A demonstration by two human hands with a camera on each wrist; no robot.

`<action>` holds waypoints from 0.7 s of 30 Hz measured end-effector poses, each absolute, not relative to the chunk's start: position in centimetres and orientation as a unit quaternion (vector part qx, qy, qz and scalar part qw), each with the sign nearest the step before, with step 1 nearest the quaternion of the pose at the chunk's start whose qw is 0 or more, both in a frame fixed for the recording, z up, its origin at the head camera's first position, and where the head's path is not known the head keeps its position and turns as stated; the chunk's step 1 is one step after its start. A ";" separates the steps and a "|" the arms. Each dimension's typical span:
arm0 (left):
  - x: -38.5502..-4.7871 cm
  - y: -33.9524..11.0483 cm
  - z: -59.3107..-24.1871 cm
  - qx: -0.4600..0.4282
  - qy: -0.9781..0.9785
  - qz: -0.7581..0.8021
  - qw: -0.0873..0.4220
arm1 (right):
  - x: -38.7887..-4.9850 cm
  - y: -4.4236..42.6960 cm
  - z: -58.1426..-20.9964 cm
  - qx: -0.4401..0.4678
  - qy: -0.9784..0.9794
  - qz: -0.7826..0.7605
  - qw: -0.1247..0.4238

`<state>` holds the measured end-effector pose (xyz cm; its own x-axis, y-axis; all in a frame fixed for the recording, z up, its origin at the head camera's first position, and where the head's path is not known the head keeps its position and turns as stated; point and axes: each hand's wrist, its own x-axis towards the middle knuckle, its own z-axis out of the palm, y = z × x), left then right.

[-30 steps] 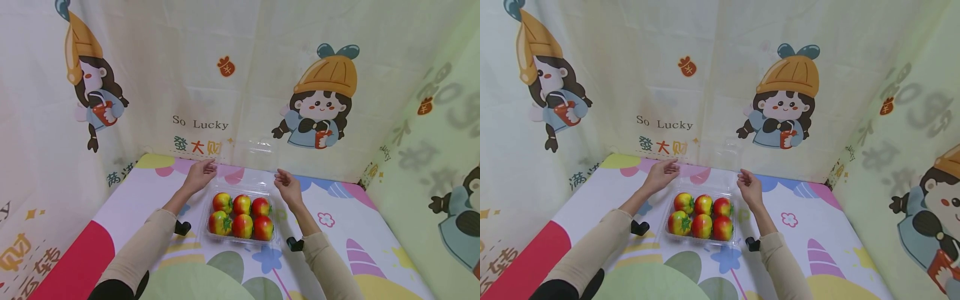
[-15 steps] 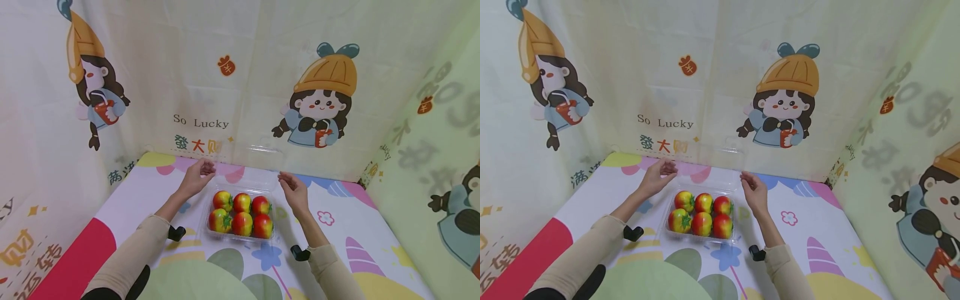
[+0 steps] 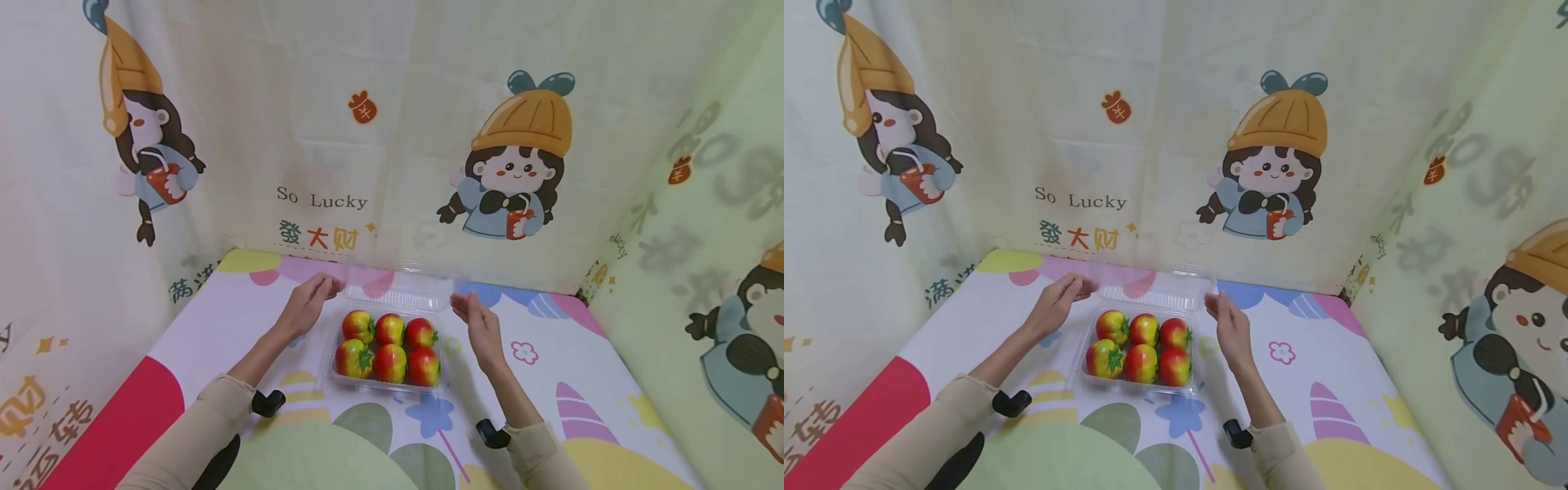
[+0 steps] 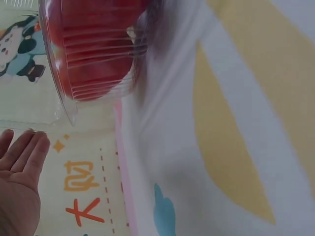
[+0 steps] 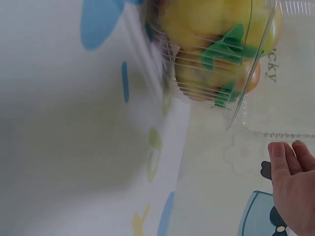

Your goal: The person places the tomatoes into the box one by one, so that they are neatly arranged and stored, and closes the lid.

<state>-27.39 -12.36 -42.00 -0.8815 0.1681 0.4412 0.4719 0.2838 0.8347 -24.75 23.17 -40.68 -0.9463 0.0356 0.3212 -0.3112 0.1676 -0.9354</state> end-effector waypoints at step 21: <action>-23.1 -12.9 -43.1 -0.190 -0.810 -0.543 0.110 | -20.0 24.7 -41.6 0.149 -0.798 0.574 0.109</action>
<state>-23.07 -12.92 -43.13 -0.9033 0.1891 0.3851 0.4281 0.3374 0.8384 -20.00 24.73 -41.64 -0.9317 -0.1136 0.3449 -0.3631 0.2975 -0.8830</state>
